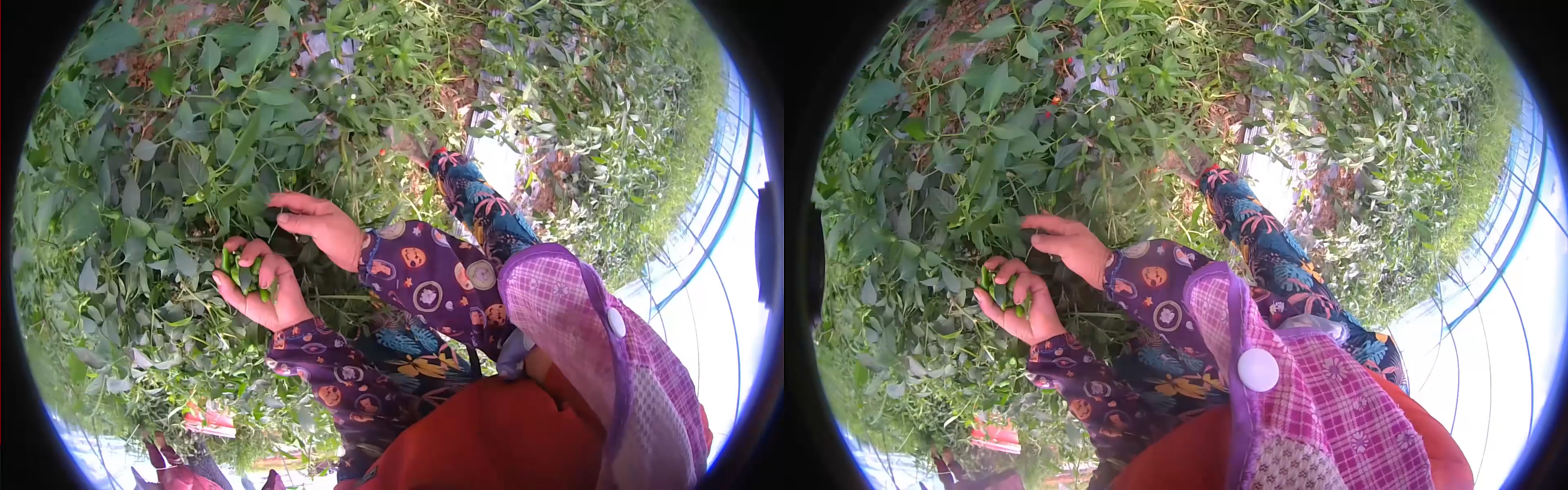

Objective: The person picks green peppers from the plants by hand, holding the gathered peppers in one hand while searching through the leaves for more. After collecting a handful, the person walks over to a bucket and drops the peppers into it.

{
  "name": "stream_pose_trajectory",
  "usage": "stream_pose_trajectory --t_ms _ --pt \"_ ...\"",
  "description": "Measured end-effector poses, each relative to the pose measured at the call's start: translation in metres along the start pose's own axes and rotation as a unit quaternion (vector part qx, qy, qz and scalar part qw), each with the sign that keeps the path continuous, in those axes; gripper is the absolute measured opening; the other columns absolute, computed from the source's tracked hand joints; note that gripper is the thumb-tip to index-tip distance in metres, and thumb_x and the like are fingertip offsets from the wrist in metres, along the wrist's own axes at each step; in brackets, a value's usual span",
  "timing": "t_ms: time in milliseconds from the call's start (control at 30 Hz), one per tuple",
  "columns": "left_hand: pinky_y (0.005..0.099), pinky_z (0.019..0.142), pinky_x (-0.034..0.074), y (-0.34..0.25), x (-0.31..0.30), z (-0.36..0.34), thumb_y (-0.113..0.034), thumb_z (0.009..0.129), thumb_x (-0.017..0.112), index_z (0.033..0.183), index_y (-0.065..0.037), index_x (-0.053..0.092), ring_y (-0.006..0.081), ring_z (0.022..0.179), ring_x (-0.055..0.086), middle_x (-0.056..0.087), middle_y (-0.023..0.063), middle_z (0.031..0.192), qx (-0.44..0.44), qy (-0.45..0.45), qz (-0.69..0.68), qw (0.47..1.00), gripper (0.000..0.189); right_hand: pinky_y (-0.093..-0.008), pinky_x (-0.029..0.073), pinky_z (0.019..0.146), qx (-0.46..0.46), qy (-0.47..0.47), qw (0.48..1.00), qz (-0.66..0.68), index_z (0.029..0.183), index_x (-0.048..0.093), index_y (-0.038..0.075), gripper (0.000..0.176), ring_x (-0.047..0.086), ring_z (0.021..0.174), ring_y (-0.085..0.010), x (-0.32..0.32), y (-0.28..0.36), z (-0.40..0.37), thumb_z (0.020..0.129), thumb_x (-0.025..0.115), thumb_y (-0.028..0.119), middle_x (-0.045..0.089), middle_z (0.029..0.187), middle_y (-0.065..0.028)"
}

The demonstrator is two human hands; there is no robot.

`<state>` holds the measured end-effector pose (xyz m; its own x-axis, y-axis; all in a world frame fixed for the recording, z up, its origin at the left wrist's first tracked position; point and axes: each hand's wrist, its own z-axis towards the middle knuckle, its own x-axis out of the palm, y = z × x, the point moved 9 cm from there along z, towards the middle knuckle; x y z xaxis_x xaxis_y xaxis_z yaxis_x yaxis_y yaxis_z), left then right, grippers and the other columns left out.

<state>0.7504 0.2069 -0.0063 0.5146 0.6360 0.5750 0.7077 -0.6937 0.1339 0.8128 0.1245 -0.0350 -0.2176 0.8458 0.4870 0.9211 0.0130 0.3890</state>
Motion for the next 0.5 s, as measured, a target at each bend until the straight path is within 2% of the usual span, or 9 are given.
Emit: stream_pose_trajectory --t_ms 33,67,167,200,267,333,400,433,500 --pt "0.0214 0.048 0.036 0.003 -0.001 0.000 -0.018 0.085 0.065 0.116 -0.006 0.048 0.0156 0.084 0.051 0.052 0.0058 0.117 -0.009 0.002 -0.002 1.000 0.037 -0.0297 0.030 0.104 -0.007 -0.013 0.999 0.034 0.123 0.056 0.001 0.034 0.045 0.121 -0.0169 -0.009 0.009 -0.003 0.091 0.054 0.012 0.052 0.130 -0.0083" --pt "0.0214 0.048 0.036 0.004 -0.002 0.000 -0.018 0.085 0.065 0.116 -0.006 0.048 0.0156 0.084 0.051 0.052 0.0058 0.117 -0.010 0.000 0.000 1.000 0.037 -0.0288 0.033 0.102 -0.015 -0.026 0.997 0.069 0.121 0.058 0.002 0.032 0.046 0.119 -0.0160 -0.015 0.014 -0.006 0.090 0.054 0.011 0.053 0.129 -0.0090" --pt "0.0226 0.051 0.039 0.005 0.002 0.004 -0.020 0.091 0.059 0.112 -0.006 0.053 0.0184 0.086 0.053 0.048 0.0083 0.135 0.012 0.016 0.208 0.978 0.026 -0.0320 0.040 0.095 -0.042 -0.064 0.985 0.154 0.119 0.056 0.002 0.029 0.053 0.108 -0.0176 -0.025 0.023 -0.013 0.090 0.052 0.009 0.058 0.118 -0.0090" --pt "0.0226 0.051 0.039 0.003 0.000 0.005 -0.020 0.091 0.059 0.112 -0.006 0.053 0.0184 0.086 0.053 0.048 0.0083 0.135 0.015 0.015 0.208 0.978 0.026 -0.0320 0.040 0.095 -0.040 -0.062 0.985 0.155 0.119 0.056 0.002 0.029 0.053 0.108 -0.0176 -0.029 0.024 -0.013 0.090 0.052 0.009 0.058 0.118 -0.0090" --pt "0.0233 0.052 0.040 0.001 -0.002 0.007 -0.020 0.091 0.060 0.107 -0.007 0.056 0.0191 0.088 0.053 0.050 0.0091 0.133 0.016 0.013 0.244 0.969 0.021 -0.0388 0.044 0.089 -0.003 -0.218 0.952 0.215 0.121 0.051 0.003 0.032 0.057 0.099 -0.0202 -0.067 0.015 -0.013 0.089 0.051 0.008 0.059 0.108 -0.0077" --pt "0.0233 0.052 0.040 0.002 -0.002 0.006 -0.020 0.091 0.059 0.104 -0.007 0.057 0.0191 0.088 0.054 0.051 0.0101 0.131 0.013 0.011 0.241 0.970 0.018 -0.0439 0.049 0.081 0.012 -0.253 0.946 0.201 0.120 0.048 0.005 0.031 0.059 0.094 -0.0227 -0.092 0.005 0.004 0.090 0.049 0.009 0.058 0.102 -0.0069" --pt "0.0230 0.050 0.039 -0.001 -0.003 0.006 -0.018 0.090 0.060 0.104 -0.007 0.057 0.0191 0.088 0.054 0.051 0.0109 0.130 0.034 -0.004 0.275 0.961 0.018 -0.0453 0.052 0.075 0.138 -0.274 0.949 0.078 0.118 0.049 0.005 0.029 0.061 0.088 -0.0245 -0.110 -0.017 0.021 0.089 0.049 0.011 0.057 0.104 -0.0083" --pt "0.0230 0.050 0.039 -0.001 -0.003 0.006 -0.018 0.090 0.060 0.104 -0.007 0.057 0.0191 0.088 0.054 0.051 0.0109 0.130 0.035 -0.004 0.275 0.961 0.018 -0.0453 0.052 0.075 0.138 -0.273 0.949 0.079 0.118 0.049 0.005 0.029 0.061 0.088 -0.0245 -0.113 -0.012 0.030 0.089 0.049 0.011 0.057 0.104 -0.0083" --pt "0.0226 0.049 0.039 -0.004 -0.008 0.005 -0.017 0.090 0.061 0.103 -0.006 0.057 0.0191 0.087 0.054 0.052 0.0113 0.129 0.040 -0.037 0.252 0.966 0.018 -0.0421 0.053 0.071 0.100 -0.127 0.954 -0.253 0.120 0.049 0.005 0.031 0.063 0.082 -0.0261 -0.100 0.012 0.059 0.089 0.052 0.009 0.057 0.111 -0.0092"
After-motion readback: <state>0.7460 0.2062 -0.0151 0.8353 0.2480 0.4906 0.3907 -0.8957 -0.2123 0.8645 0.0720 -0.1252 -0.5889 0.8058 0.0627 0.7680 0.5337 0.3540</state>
